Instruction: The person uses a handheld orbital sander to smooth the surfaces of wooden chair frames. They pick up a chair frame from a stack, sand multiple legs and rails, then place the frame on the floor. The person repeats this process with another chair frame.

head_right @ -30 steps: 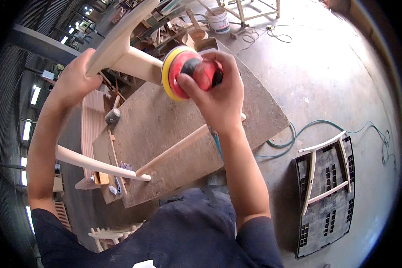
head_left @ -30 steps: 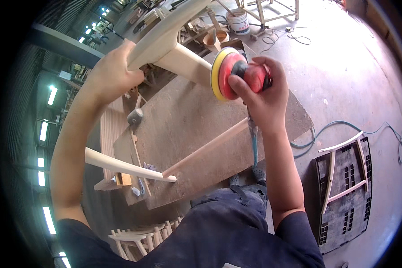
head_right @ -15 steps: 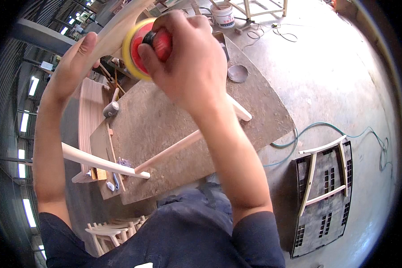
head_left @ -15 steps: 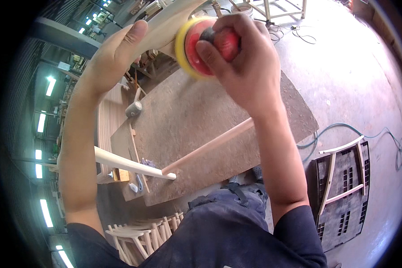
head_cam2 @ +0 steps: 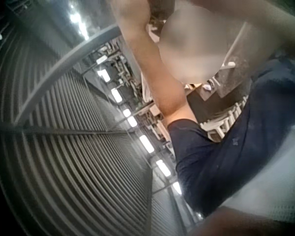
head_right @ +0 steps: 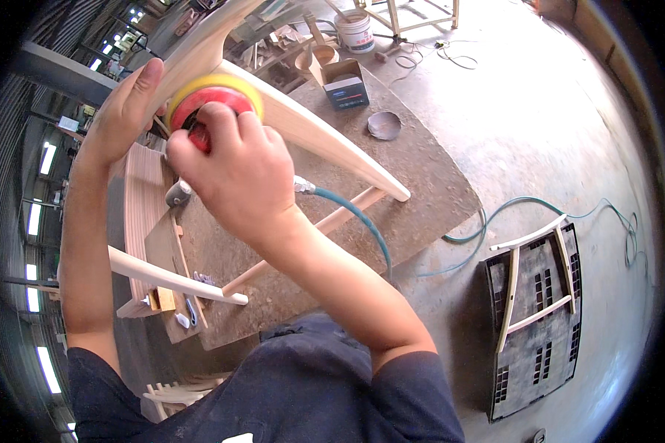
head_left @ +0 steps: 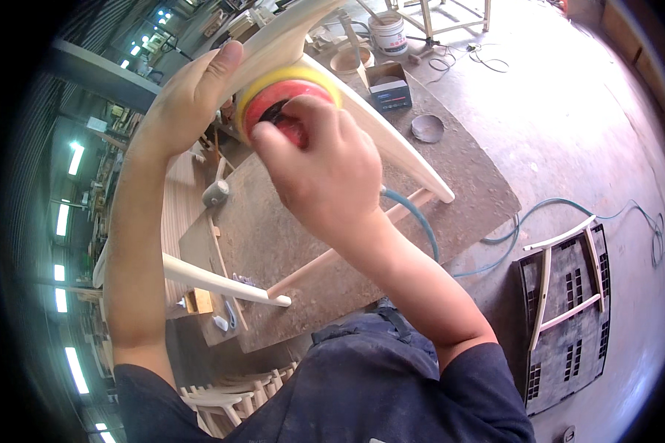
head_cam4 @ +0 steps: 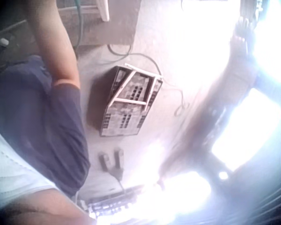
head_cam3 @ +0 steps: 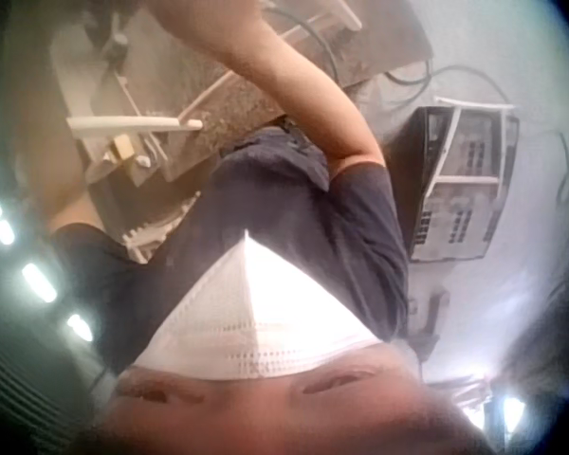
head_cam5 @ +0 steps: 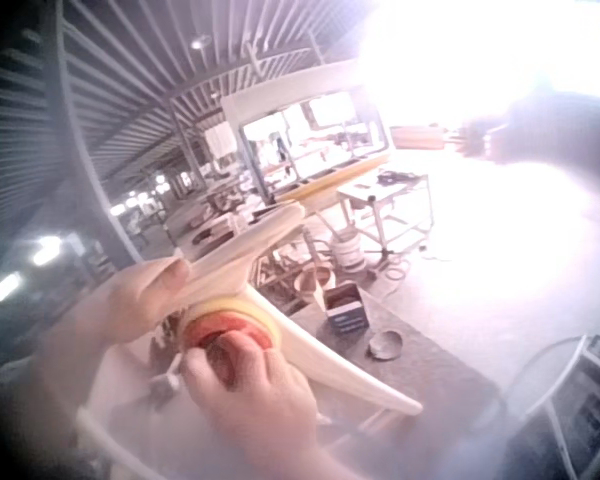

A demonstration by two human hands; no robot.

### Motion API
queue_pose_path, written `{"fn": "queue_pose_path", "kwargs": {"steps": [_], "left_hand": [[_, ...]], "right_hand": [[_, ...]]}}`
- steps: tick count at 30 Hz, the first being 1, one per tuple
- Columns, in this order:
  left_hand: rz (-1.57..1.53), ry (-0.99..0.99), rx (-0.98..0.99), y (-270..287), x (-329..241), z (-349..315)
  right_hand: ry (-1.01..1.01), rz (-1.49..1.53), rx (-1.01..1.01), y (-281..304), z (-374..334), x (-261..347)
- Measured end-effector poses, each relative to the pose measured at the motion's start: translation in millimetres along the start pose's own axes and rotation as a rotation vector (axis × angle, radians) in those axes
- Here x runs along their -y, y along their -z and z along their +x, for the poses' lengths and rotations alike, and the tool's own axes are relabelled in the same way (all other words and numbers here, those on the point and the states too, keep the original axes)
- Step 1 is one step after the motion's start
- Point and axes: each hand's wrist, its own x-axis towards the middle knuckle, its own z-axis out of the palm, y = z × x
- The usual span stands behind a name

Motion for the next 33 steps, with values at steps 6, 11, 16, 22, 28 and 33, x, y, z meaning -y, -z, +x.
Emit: {"fn": "queue_pose_path", "kwargs": {"steps": [6, 11, 16, 22, 28, 33], "left_hand": [[0.080, 0.066, 0.025, 6, -7, -3], [0.146, -0.070, -0.125, -4, 2, -10], [0.285, -0.020, -0.055, -1, -25, -23], [0.311, -0.031, -0.026, 0, -47, -38], [0.347, -0.152, -0.230, -10, -30, -35], [0.303, -0.109, -0.171, -5, -18, -30]], "right_hand": [[-0.116, 0.113, 0.061, 21, 10, -18], [-0.264, 0.281, 0.153, 48, 36, -61], [-0.365, 0.725, 0.502, 45, 69, -133], [-0.406, 0.828, 0.890, -3, 110, -179], [-0.407, 0.845, 0.724, 28, 91, -170], [-0.254, 0.301, 0.117, 51, 31, -79]]}}
